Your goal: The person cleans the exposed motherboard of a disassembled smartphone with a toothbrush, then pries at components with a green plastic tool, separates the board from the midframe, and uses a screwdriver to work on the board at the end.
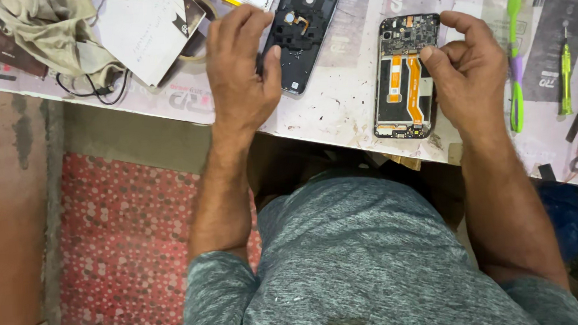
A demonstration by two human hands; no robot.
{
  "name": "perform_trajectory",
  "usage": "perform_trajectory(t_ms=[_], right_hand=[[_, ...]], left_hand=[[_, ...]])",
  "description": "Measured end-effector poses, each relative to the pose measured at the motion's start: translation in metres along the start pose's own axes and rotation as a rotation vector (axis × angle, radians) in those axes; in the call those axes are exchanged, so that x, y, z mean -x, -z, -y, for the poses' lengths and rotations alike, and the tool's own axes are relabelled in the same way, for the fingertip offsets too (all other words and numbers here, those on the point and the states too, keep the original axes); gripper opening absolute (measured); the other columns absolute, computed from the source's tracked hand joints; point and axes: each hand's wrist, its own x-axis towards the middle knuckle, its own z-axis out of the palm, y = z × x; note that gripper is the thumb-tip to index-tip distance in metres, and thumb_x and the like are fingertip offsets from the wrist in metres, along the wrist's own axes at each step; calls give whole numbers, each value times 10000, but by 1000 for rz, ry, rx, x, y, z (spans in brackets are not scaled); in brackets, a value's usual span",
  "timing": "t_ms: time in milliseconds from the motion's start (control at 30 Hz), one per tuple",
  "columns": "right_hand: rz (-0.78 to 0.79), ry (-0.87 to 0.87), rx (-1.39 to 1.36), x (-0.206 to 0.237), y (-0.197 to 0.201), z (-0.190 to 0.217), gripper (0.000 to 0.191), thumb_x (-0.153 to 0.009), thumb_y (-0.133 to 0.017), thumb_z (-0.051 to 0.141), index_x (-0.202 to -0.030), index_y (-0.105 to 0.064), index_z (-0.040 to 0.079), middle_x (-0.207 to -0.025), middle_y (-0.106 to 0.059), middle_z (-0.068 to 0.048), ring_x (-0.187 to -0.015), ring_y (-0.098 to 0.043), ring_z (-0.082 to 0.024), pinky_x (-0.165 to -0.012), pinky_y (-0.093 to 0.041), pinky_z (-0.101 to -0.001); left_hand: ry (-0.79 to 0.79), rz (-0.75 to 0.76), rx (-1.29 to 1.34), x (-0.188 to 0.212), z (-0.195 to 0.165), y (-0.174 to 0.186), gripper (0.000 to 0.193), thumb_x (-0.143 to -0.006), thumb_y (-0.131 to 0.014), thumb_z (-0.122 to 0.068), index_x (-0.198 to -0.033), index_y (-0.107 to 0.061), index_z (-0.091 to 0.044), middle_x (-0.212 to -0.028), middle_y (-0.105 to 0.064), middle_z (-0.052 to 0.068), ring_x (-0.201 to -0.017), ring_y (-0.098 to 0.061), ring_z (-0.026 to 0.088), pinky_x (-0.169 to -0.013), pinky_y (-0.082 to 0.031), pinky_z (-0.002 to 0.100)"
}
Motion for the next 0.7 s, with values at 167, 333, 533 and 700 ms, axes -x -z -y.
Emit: perform_trajectory(t_ms=[167, 333, 533, 700], right_hand=[[7, 49, 10, -1, 0, -2, 367, -1118, -676, -32, -1444, -521, -103, -927, -750, -138, -861, -718, -115, -733, -556, -220], [15, 52, 40, -1, 2, -2, 372, -1120, -677, -32, -1454, -525, -97, -982, -760, -140, -884, -724, -119, -746, -559, -230], [32, 59, 4, 0, 4, -5, 363, -1130, -667, -36, -1449, -509, -107, -963, -756, -142, -876, -717, -105, -794, -560, -231], [31, 64, 31, -2, 3, -6, 360, -1137, -672, -30, -1452, -514, -102, -926, -749, -145, -868, -724, -115, -786, -559, -231]], left_hand=[[-86, 274, -118, -24, 2, 4, 563, -900, -731, 10, -1421, -528, -57, -1441, -596, 108, -1331, -478, 310, -1164, -292, 519], [-198, 374, -121, -41, 13, 8, 626, -846, -775, 16, -1426, -546, -46, -1335, -673, 111, -1350, -488, 333, -1161, -250, 560], [-175, 428, -17, -47, 22, 0, 573, -828, -791, 55, -1359, -606, -56, -1274, -715, 89, -1312, -539, 316, -1149, -273, 543], [-189, 353, 53, -45, 28, -1, 535, -808, -791, 76, -1308, -672, -72, -1278, -680, 119, -1264, -542, 333, -1090, -369, 477]])
